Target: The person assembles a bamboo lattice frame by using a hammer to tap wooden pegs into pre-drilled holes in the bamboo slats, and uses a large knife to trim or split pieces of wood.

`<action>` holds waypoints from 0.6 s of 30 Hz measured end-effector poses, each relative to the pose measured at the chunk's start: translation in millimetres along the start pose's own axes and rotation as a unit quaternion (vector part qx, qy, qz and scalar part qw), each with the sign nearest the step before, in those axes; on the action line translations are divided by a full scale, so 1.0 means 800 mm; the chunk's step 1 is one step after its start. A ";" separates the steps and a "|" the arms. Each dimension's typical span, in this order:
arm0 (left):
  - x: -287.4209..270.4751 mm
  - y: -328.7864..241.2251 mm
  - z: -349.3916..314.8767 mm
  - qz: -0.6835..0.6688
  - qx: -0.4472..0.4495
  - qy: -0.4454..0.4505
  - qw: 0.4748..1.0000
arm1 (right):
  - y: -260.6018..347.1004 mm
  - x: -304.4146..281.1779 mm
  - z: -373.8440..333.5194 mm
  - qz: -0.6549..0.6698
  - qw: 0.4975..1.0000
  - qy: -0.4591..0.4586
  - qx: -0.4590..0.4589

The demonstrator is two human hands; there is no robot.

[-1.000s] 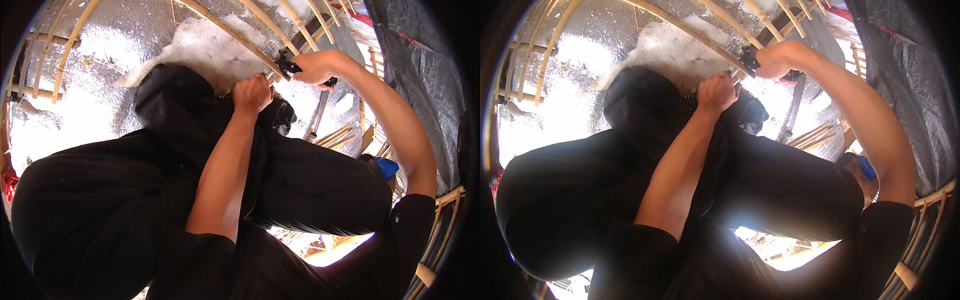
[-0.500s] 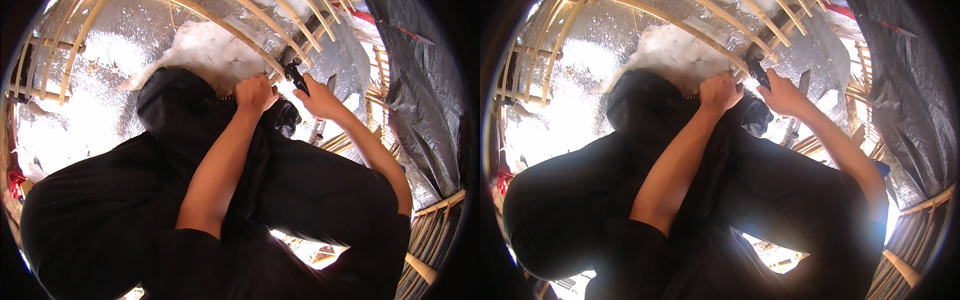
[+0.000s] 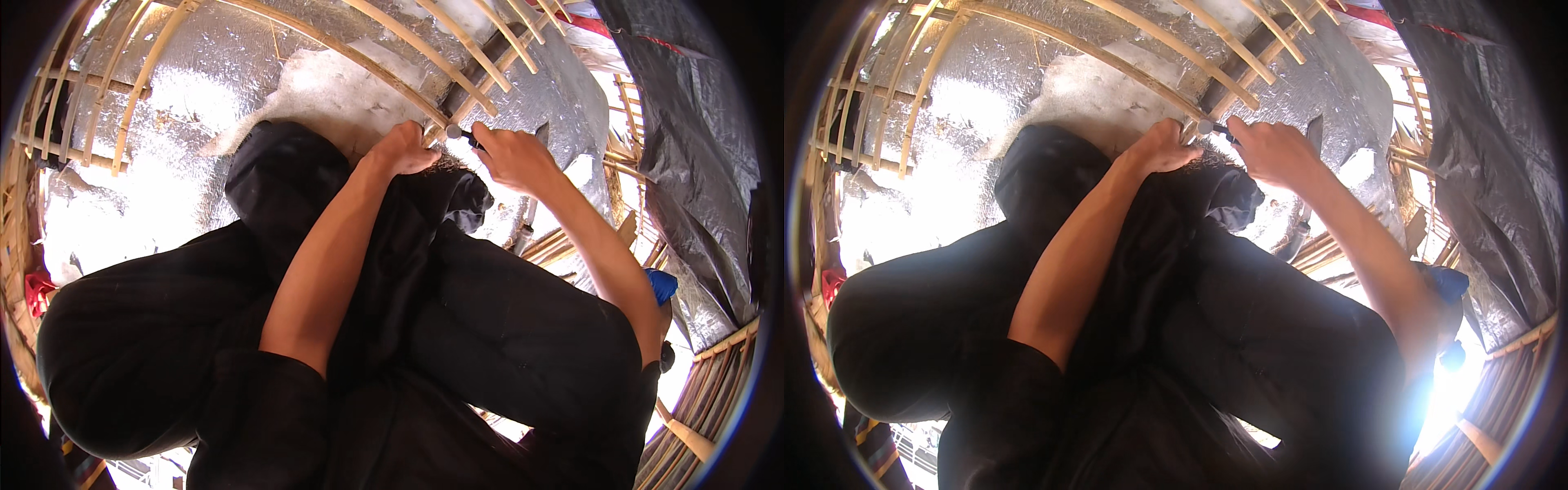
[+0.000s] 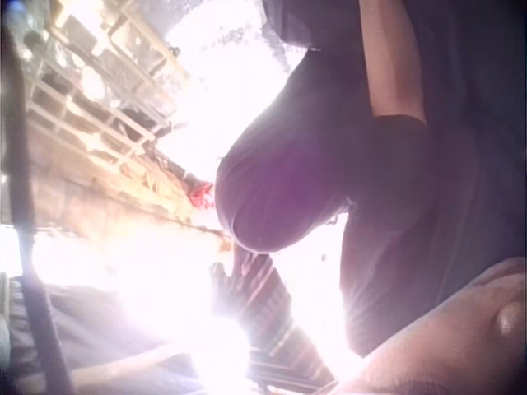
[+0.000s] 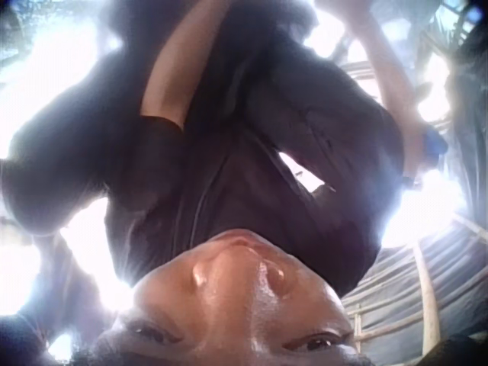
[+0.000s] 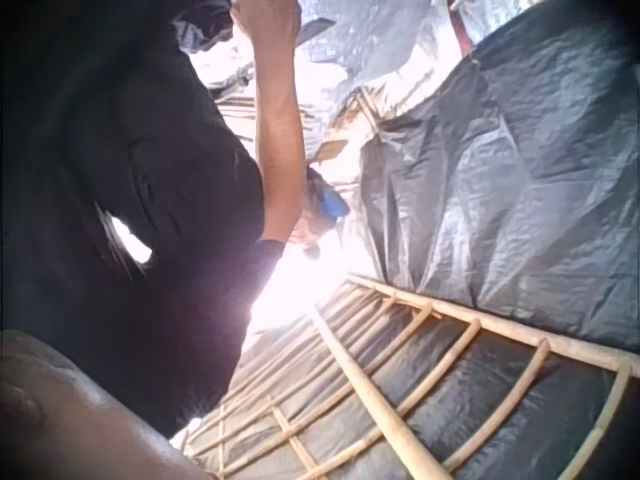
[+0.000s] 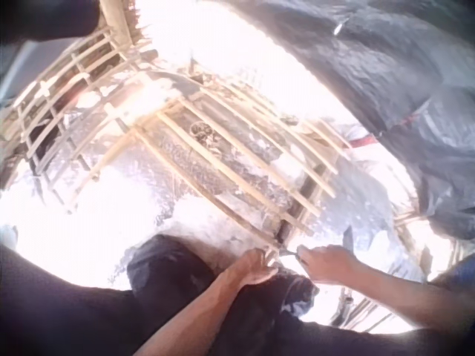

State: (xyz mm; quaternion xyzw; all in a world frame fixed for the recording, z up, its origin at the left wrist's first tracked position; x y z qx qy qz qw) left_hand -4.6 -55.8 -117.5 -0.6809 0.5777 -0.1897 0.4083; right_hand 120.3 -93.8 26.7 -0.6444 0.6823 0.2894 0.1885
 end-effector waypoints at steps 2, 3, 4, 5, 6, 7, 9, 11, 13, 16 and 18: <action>0.007 0.013 0.009 -0.005 0.001 0.012 1.000 | -0.001 -0.005 0.006 -0.022 0.999 -0.009 -0.029; 0.010 0.015 0.011 -0.016 -0.014 0.039 0.999 | 0.003 -0.007 0.007 -0.030 0.999 -0.011 -0.042; 0.015 0.017 0.010 -0.028 -0.029 0.066 0.997 | 0.004 -0.008 0.005 -0.041 0.998 -0.007 -0.036; 0.013 0.012 0.007 0.006 -0.025 0.038 0.999 | 0.009 -0.010 0.006 -0.054 0.998 -0.004 -0.043; 0.015 0.002 0.004 0.040 -0.018 0.010 0.999 | 0.012 -0.016 0.005 -0.069 0.996 -0.002 -0.047; 0.014 -0.005 0.001 0.074 -0.010 -0.019 0.997 | 0.017 -0.023 0.005 -0.085 0.995 0.001 -0.052; 0.010 -0.008 0.000 0.069 -0.014 -0.021 0.997 | 0.022 -0.043 0.017 -0.112 0.992 0.032 -0.052; 0.008 -0.012 0.001 0.067 -0.016 -0.018 0.997 | 0.022 -0.050 0.022 -0.124 0.990 0.058 -0.036; 0.008 -0.008 -0.006 0.067 -0.033 -0.015 0.997 | 0.033 -0.048 0.028 -0.118 0.990 0.080 -0.023; 0.018 -0.014 0.001 0.070 -0.048 0.018 0.996 | 0.027 -0.050 0.042 -0.136 0.980 0.145 -0.018; 0.014 -0.013 -0.003 0.053 -0.044 -0.002 0.998 | 0.031 -0.055 0.048 -0.149 0.969 0.198 0.000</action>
Point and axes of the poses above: each hand's wrist, its own z-axis towards the middle knuckle, its own x-axis out of the palm, y = z × x, the point moved 8 cm from there along z, towards the middle knuckle, and after that the axes turned 8 degrees about y, right-handed, at the moved point
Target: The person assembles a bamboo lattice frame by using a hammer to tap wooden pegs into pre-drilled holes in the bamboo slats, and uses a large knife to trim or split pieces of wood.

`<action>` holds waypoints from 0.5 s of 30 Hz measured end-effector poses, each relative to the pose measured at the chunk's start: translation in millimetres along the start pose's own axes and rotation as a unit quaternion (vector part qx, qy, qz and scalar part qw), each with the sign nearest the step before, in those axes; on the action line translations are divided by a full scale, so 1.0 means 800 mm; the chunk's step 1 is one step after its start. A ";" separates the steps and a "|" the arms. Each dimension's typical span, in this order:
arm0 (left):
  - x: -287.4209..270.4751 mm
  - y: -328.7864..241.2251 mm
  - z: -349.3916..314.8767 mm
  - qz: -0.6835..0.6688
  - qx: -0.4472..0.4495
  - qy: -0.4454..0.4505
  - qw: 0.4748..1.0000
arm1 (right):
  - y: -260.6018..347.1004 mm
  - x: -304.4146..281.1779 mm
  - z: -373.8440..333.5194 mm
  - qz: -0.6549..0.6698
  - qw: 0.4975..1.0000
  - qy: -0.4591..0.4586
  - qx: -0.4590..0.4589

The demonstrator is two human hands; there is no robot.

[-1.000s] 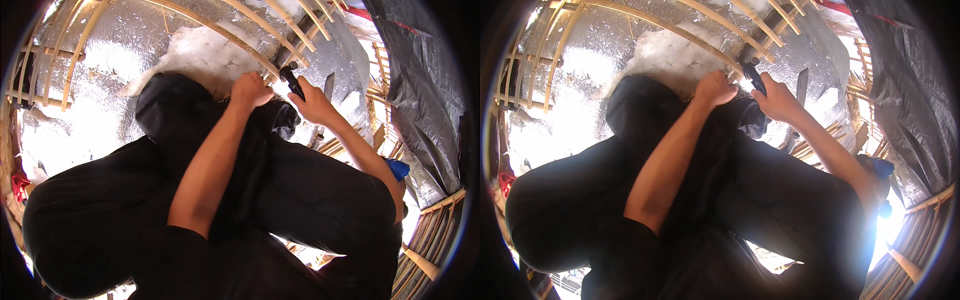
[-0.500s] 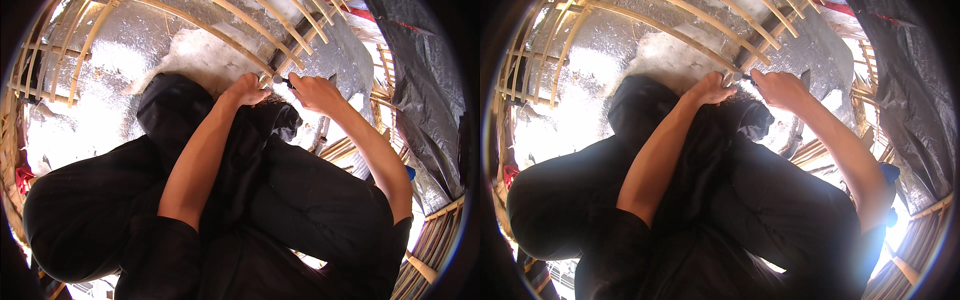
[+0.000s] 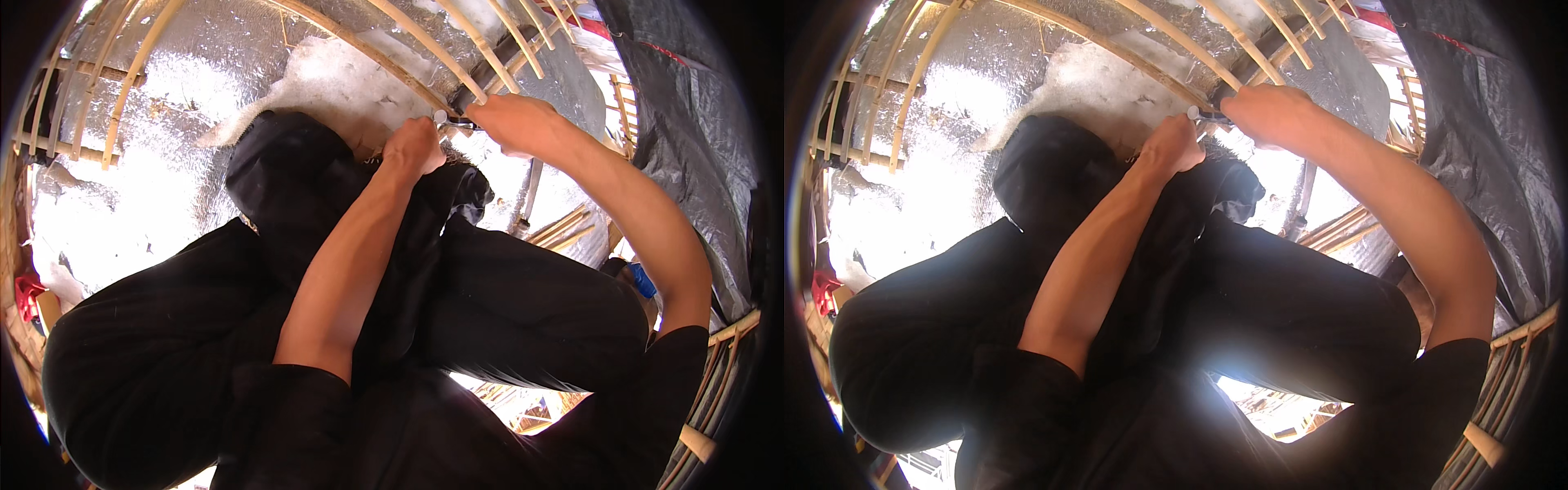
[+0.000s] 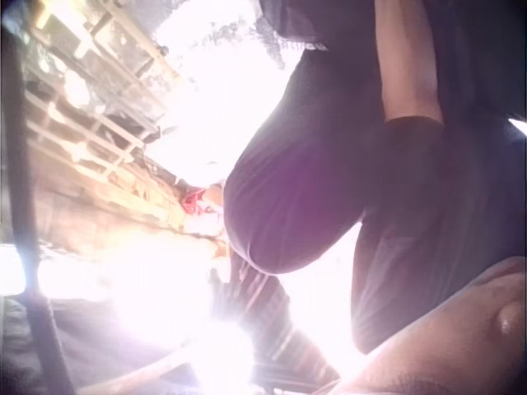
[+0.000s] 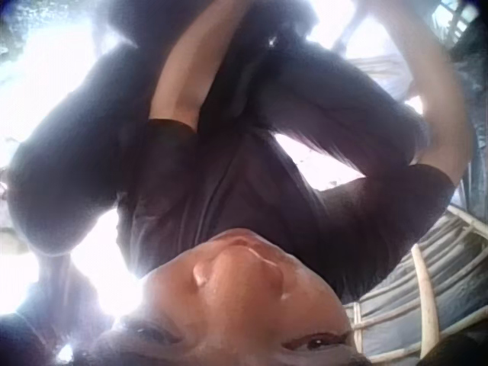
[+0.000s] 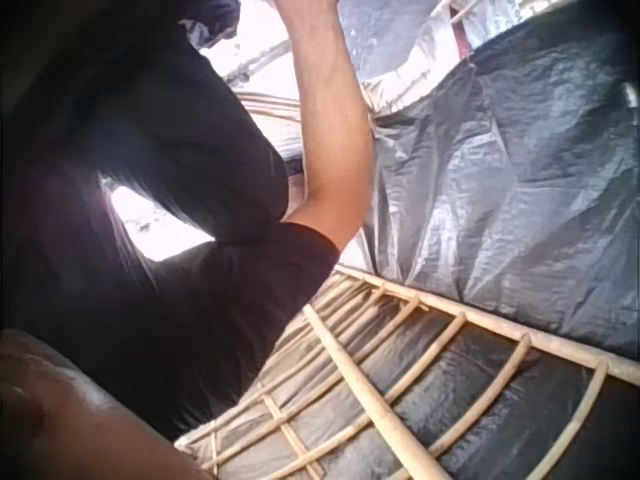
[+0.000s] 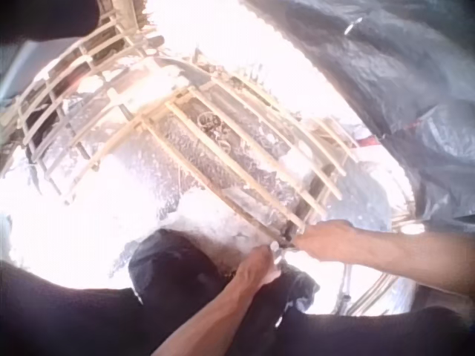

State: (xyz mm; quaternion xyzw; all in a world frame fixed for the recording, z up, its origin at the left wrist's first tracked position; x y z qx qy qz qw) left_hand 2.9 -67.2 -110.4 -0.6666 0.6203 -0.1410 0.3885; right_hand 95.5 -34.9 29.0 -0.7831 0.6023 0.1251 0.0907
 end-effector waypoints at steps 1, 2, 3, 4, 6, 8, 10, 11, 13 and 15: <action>-0.003 -0.002 -0.001 -0.009 0.003 -0.011 1.000 | 0.001 0.000 0.001 -0.001 1.000 0.005 0.003; -0.004 -0.004 0.000 -0.013 0.002 -0.010 1.000 | 0.001 0.001 0.001 -0.001 1.000 0.009 0.006; -0.005 -0.006 -0.004 -0.015 -0.001 -0.006 1.000 | 0.003 0.005 0.003 0.002 1.000 0.013 0.005; -0.006 -0.007 -0.008 -0.017 -0.005 -0.003 1.000 | 0.003 0.006 0.003 0.008 1.000 0.013 0.002; -0.011 -0.009 -0.013 -0.025 -0.031 -0.003 0.999 | -0.007 0.009 -0.004 0.018 1.000 0.011 -0.002; -0.015 -0.009 -0.014 -0.027 -0.036 -0.001 0.999 | -0.011 0.017 -0.013 0.046 0.998 -0.049 -0.009; -0.014 -0.005 -0.016 -0.021 -0.027 0.002 0.999 | -0.008 0.009 -0.025 0.059 0.998 0.009 0.000; -0.015 -0.008 -0.016 -0.019 -0.013 -0.006 1.000 | -0.012 0.010 -0.024 0.042 0.999 -0.002 -0.009; -0.022 -0.014 -0.019 -0.008 0.016 -0.018 1.000 | -0.021 0.015 -0.021 0.014 0.999 -0.025 -0.026; -0.019 -0.012 -0.017 0.014 0.059 -0.018 0.998 | -0.022 0.016 -0.015 -0.012 0.999 -0.026 -0.044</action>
Point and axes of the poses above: each hand's wrist, its own z-axis towards the middle knuckle, its own x-axis out of the palm, y = z × x, the point moved 8 cm from there along z, towards the middle knuckle, and after that the axes turned 8 degrees about y, right-handed, at the moved point
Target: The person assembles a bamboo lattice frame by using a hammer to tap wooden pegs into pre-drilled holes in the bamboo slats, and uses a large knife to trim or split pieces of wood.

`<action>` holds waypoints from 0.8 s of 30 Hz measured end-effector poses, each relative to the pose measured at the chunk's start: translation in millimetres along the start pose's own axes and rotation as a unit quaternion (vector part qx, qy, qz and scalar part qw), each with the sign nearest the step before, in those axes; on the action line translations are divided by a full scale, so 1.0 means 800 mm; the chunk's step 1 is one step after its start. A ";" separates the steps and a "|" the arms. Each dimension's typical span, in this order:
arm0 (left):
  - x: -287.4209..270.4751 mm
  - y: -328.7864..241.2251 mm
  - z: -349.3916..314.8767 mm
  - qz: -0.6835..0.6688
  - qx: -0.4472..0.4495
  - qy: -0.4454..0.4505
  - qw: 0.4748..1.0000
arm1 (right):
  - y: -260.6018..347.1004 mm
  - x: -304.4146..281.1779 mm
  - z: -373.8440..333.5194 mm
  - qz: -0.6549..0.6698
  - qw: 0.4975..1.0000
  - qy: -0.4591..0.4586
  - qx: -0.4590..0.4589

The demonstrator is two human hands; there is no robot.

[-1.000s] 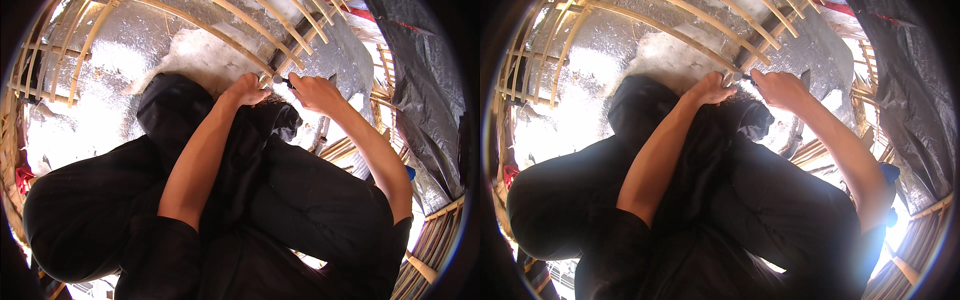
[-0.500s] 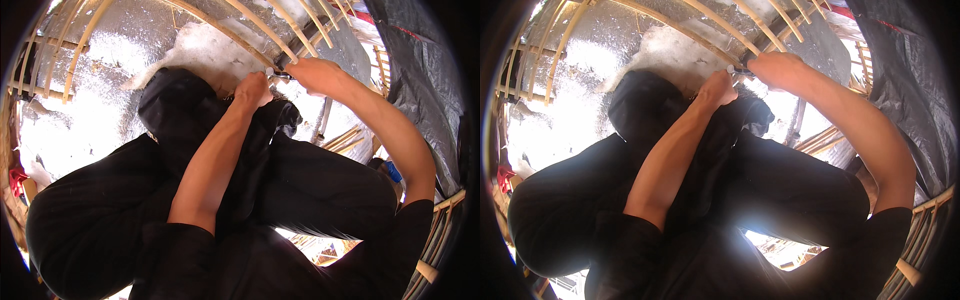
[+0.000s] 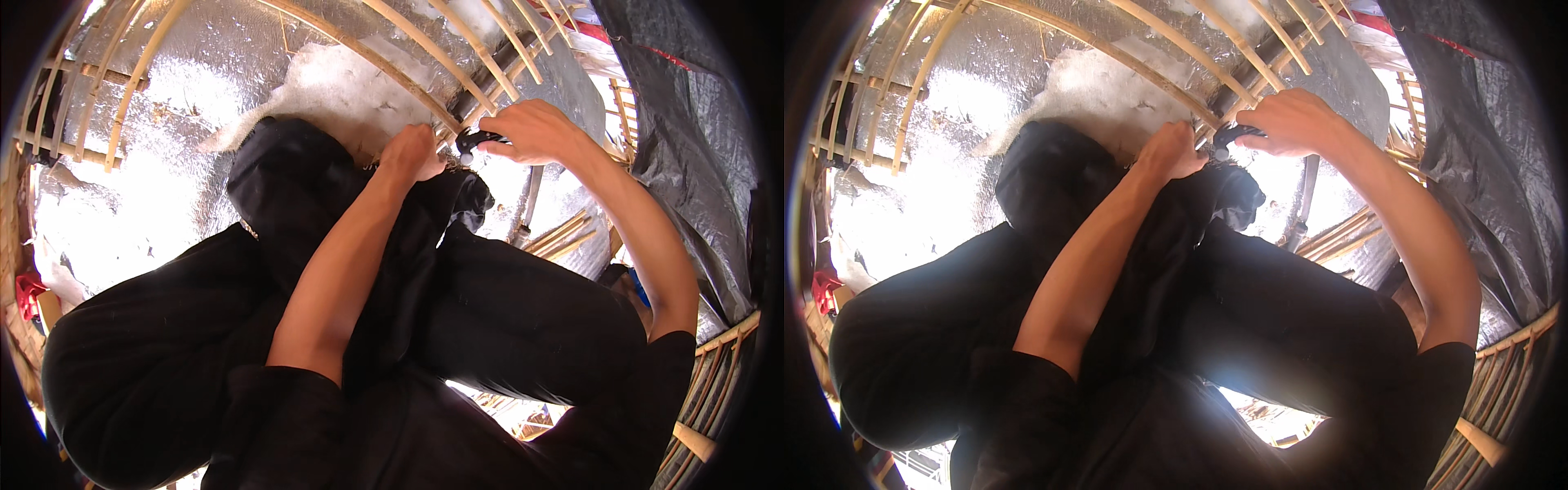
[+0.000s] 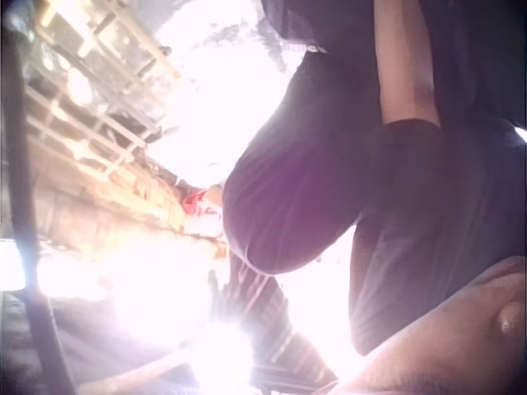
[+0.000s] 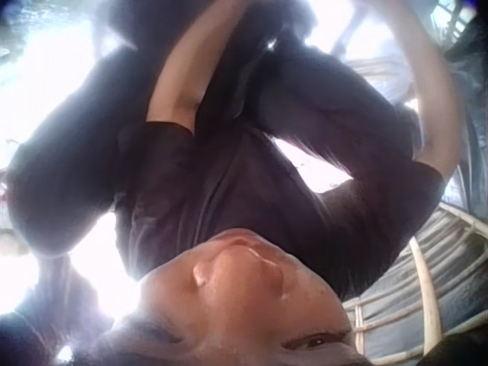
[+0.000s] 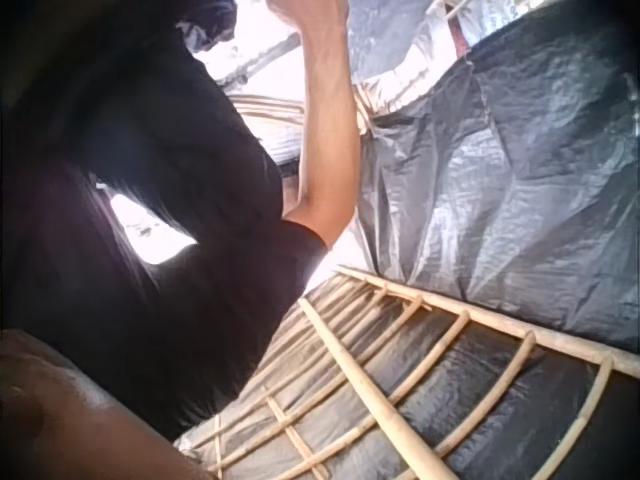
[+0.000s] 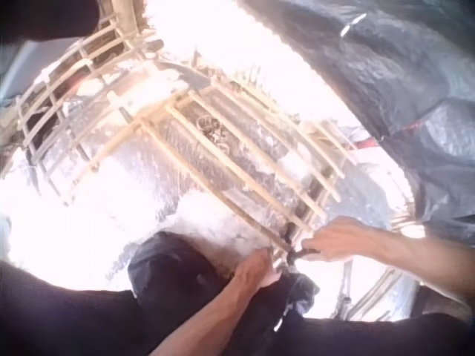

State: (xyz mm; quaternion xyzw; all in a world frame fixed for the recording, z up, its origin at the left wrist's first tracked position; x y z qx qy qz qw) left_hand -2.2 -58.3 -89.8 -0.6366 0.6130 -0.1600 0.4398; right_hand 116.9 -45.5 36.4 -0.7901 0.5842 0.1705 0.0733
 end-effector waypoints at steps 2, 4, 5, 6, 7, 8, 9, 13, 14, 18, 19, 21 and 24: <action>0.004 0.012 0.007 -0.041 0.006 0.035 0.999 | -0.004 -0.006 0.005 -0.012 1.000 0.010 -0.008; 0.007 0.020 0.008 -0.144 -0.022 0.111 0.983 | -0.005 -0.013 0.008 -0.002 0.999 0.032 -0.002; 0.016 0.021 0.010 -0.277 -0.004 0.167 0.946 | -0.006 -0.015 0.008 -0.012 1.000 0.025 0.012; 0.022 0.021 0.009 -0.406 0.013 0.217 0.887 | -0.004 -0.016 0.008 -0.024 0.999 0.019 0.025; 0.026 0.017 0.007 -0.526 0.030 0.263 0.808 | -0.002 -0.016 0.008 -0.036 0.999 0.014 0.039; 0.027 0.026 0.011 -0.516 0.010 0.245 0.821 | 0.003 -0.019 0.007 -0.040 0.998 -0.007 0.040; 0.026 0.024 0.008 -0.507 -0.009 0.232 0.830 | 0.008 -0.017 0.004 -0.042 0.998 -0.023 0.043; 0.038 0.040 0.017 -0.473 0.010 0.206 0.856 | 0.024 -0.012 -0.003 -0.039 0.996 -0.061 0.057; 0.041 0.046 0.023 -0.453 0.024 0.202 0.868 | 0.027 -0.011 -0.005 -0.032 0.995 -0.072 0.061; 0.037 0.032 0.014 -0.392 -0.018 0.148 0.908 | 0.031 0.003 -0.016 -0.002 0.989 -0.109 0.103; 0.039 0.031 0.014 -0.397 -0.039 0.102 0.911 | 0.032 0.007 -0.015 -0.001 0.988 -0.100 0.117; 0.042 0.037 0.019 -0.417 -0.041 0.103 0.902 | 0.035 0.007 -0.007 0.004 0.993 -0.061 0.101; 0.035 0.033 0.012 -0.445 -0.042 0.139 0.884 | 0.014 -0.006 0.006 0.091 0.990 0.078 0.069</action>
Point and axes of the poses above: each hand's wrist, its own z-axis towards the middle knuckle, its own x-axis out of the palm, y = z × x, the point moved 8 cm from there along z, towards the middle knuckle, and after that the axes turned 8 degrees about y, right-handed, at the moved point
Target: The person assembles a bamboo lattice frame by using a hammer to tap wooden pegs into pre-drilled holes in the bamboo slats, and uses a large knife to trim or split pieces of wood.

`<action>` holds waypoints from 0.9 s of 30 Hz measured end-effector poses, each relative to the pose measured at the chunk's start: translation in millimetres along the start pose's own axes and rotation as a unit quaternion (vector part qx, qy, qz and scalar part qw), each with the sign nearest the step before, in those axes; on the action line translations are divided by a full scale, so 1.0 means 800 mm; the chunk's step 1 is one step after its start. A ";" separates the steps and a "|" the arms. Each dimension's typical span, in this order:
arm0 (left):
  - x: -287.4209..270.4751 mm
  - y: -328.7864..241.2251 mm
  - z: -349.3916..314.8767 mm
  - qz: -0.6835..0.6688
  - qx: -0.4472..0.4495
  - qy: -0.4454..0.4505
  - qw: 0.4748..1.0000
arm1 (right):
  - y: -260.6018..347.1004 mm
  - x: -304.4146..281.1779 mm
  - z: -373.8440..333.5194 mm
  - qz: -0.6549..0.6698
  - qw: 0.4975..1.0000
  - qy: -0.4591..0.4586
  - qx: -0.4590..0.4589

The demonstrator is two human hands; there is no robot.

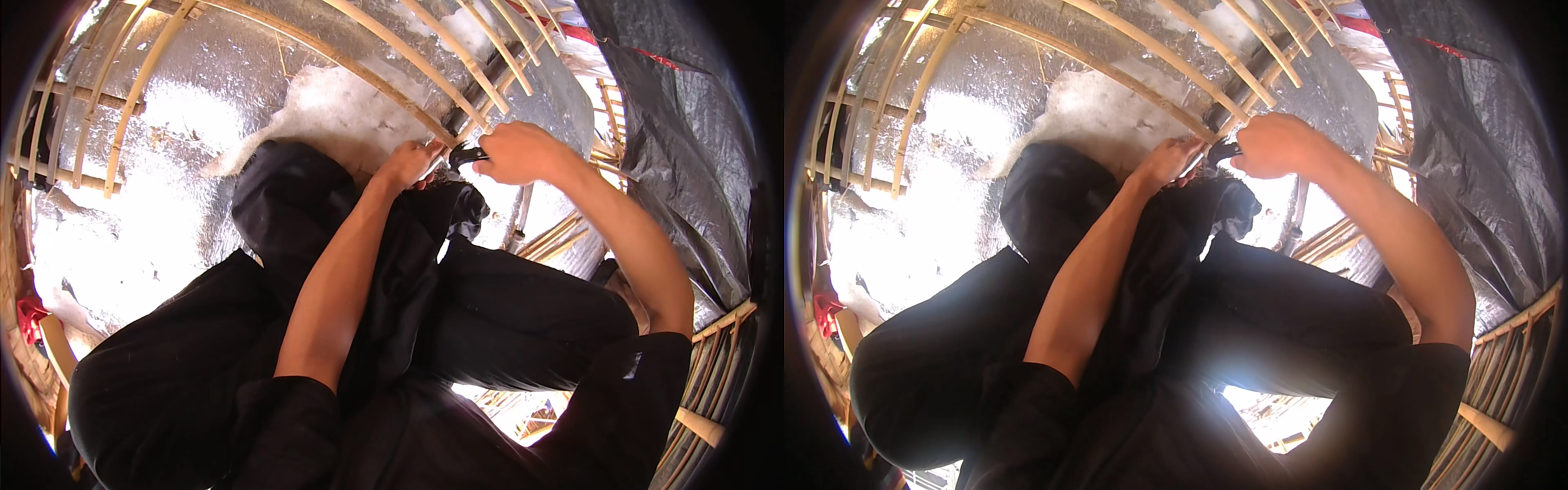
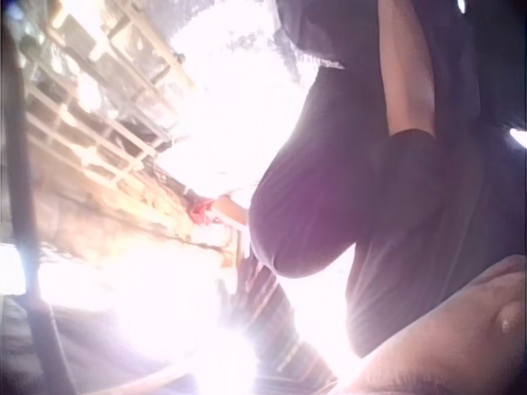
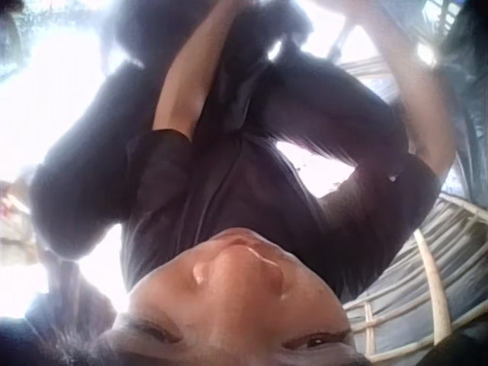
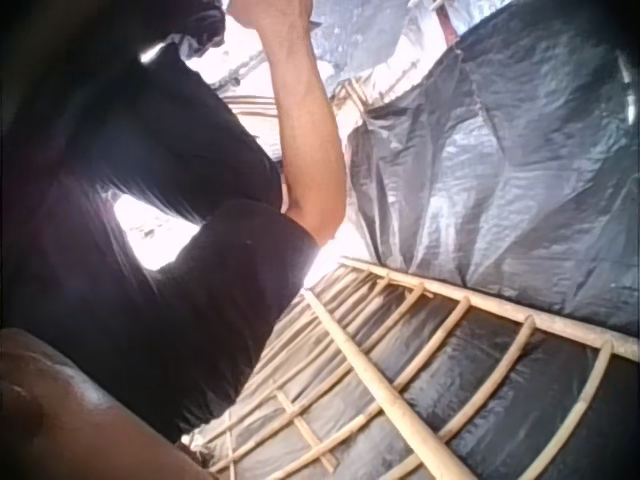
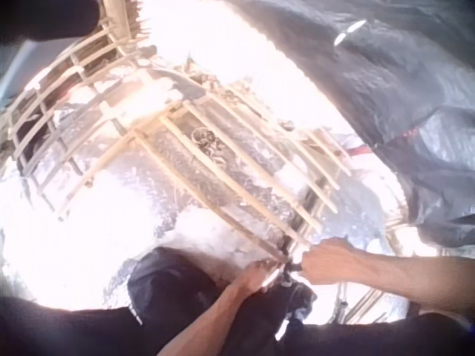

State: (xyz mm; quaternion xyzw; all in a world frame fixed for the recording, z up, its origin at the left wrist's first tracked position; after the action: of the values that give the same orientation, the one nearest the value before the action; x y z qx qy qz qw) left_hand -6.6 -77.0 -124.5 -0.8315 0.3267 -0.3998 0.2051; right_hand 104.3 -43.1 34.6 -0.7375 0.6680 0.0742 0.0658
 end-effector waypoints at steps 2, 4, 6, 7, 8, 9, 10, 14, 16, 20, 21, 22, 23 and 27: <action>0.000 -0.005 0.000 -0.021 0.008 0.023 0.999 | -0.011 -0.007 -0.010 0.162 0.982 0.097 -0.004; 0.004 -0.003 0.005 -0.047 0.033 0.036 0.998 | -0.010 -0.012 -0.012 0.143 0.986 0.084 -0.015; 0.003 0.000 0.005 -0.050 0.030 0.055 0.997 | -0.005 -0.018 -0.012 0.014 0.996 -0.008 -0.091; -0.001 0.001 0.002 -0.032 0.017 0.062 0.997 | -0.007 -0.016 -0.009 0.019 0.996 -0.010 -0.084; -0.002 0.001 0.001 -0.014 0.003 0.069 0.998 | -0.009 -0.014 -0.006 0.024 0.997 -0.013 -0.077; -0.002 -0.010 -0.004 0.054 0.039 0.044 0.997 | -0.010 -0.013 -0.004 0.031 0.997 -0.016 -0.071; 0.002 -0.018 -0.012 0.123 0.074 0.020 0.989 | -0.013 -0.012 -0.002 0.036 0.996 -0.010 -0.077; 0.018 -0.050 -0.034 0.193 0.062 0.012 0.979 | -0.021 -0.012 0.001 0.043 0.996 0.010 -0.079; 0.013 -0.033 -0.021 0.186 0.098 -0.006 0.978 | -0.014 -0.020 -0.005 0.031 0.997 -0.001 -0.072; 0.006 -0.017 -0.013 0.213 0.164 -0.061 0.961 | -0.012 -0.006 -0.006 0.006 0.998 -0.040 -0.041; 0.012 -0.025 -0.015 0.196 0.201 -0.056 0.958 | -0.007 -0.004 -0.017 0.018 0.998 -0.050 -0.034; 0.015 -0.028 -0.017 0.217 0.199 -0.054 0.954 | -0.006 0.001 -0.026 0.029 0.997 -0.060 -0.027; 0.017 -0.031 -0.020 0.238 0.196 -0.052 0.950 | -0.007 0.008 -0.027 0.035 0.995 -0.086 -0.029; 0.016 -0.033 -0.021 0.307 0.145 -0.082 0.937 | 0.002 0.009 -0.037 0.092 0.984 -0.150 -0.009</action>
State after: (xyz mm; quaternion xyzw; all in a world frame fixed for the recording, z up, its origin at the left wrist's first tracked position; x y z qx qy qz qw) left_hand -4.0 -69.0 -91.9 -0.6814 0.4869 -0.2912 0.4624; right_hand 104.0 -55.7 62.6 -0.6541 0.7149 0.1957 0.1510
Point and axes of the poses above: each hand's wrist, its own z-axis towards the middle knuckle, its own x-axis out of the palm, y = z × x, the point moved 8 cm from there along z, towards the middle knuckle, and after that the axes turned 8 degrees about y, right-handed, at the moved point
